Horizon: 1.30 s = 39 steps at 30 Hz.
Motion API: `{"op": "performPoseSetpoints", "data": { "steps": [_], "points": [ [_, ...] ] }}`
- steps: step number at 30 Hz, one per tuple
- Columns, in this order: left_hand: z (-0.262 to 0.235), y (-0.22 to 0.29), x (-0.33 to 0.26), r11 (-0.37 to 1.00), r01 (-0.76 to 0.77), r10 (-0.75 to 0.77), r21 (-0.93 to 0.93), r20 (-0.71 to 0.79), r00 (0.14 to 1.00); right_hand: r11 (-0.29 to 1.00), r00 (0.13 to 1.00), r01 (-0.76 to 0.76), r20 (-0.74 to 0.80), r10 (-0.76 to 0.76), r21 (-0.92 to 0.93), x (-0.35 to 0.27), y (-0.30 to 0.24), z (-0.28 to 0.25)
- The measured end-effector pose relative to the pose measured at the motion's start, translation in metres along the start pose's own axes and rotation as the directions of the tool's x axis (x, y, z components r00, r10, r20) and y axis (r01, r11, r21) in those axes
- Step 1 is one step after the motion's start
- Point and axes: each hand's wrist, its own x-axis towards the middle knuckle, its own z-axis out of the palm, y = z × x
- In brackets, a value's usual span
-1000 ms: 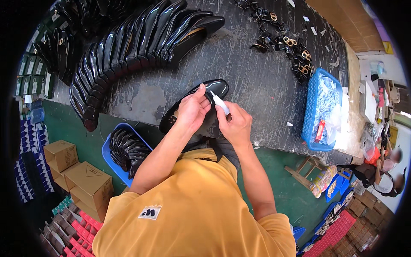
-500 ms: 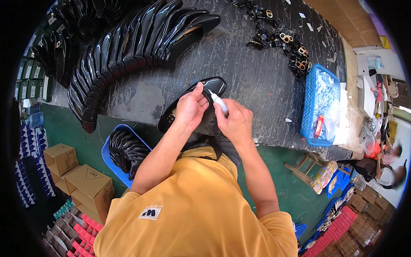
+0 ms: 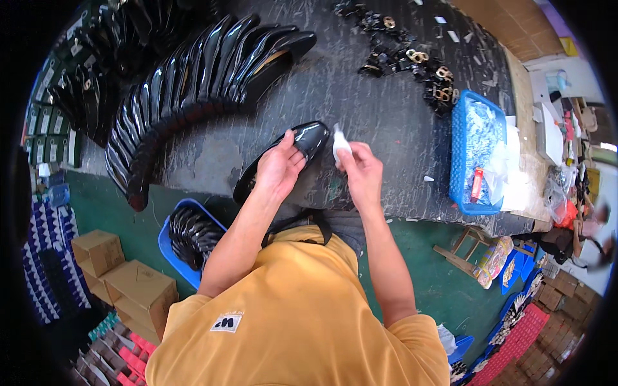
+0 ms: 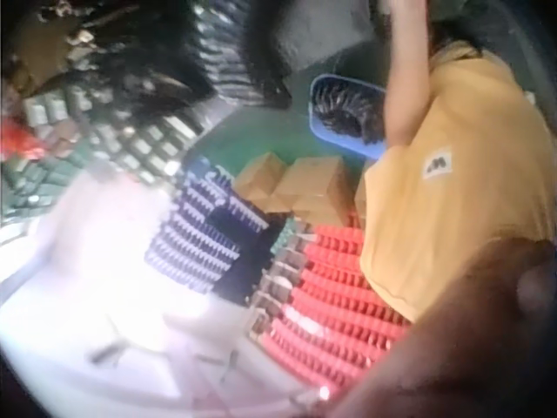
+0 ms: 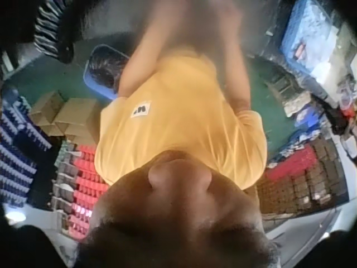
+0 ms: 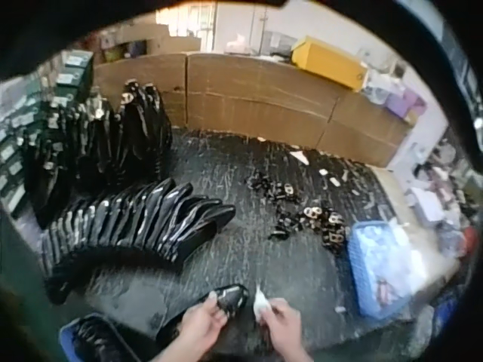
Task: Apply glue and attach decorative buckles to the front of black shoes.
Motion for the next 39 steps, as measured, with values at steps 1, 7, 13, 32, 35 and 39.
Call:
{"op": "performPoseSetpoints", "data": {
  "steps": [1,7,13,32,35,39],
  "points": [
    [0.0,0.001,-0.003,1.0,-0.011,0.01,-0.019,-0.014,1.0,1.0,1.0,0.018,-0.015,-0.018,0.004,0.017,0.006,-0.002],
    [-0.013,0.002,-0.002,1.0,-0.023,0.023,0.02,0.007,1.0,0.607,0.814,0.489,0.078,-0.575,-0.627,0.111,0.018,-0.006],
    [-0.017,-0.001,0.002,1.0,-0.021,0.021,0.01,-0.071,0.997,0.762,0.845,0.514,0.081,-0.528,-0.395,0.123,0.009,-0.026],
    [-0.01,0.001,0.002,0.997,-0.037,0.041,0.067,-0.061,0.997,0.425,0.817,0.411,0.119,-0.564,-0.806,0.041,0.016,-0.07],
    [-0.008,0.001,-0.001,0.996,-0.04,0.047,0.084,-0.085,0.995,0.656,0.92,0.252,-0.035,-0.391,-0.711,0.046,0.013,-0.067],
    [-0.007,0.003,-0.002,0.997,-0.034,0.04,0.064,-0.095,0.995,0.595,0.959,0.177,0.0,-0.284,-0.784,0.057,0.003,-0.072]
  ]
}}
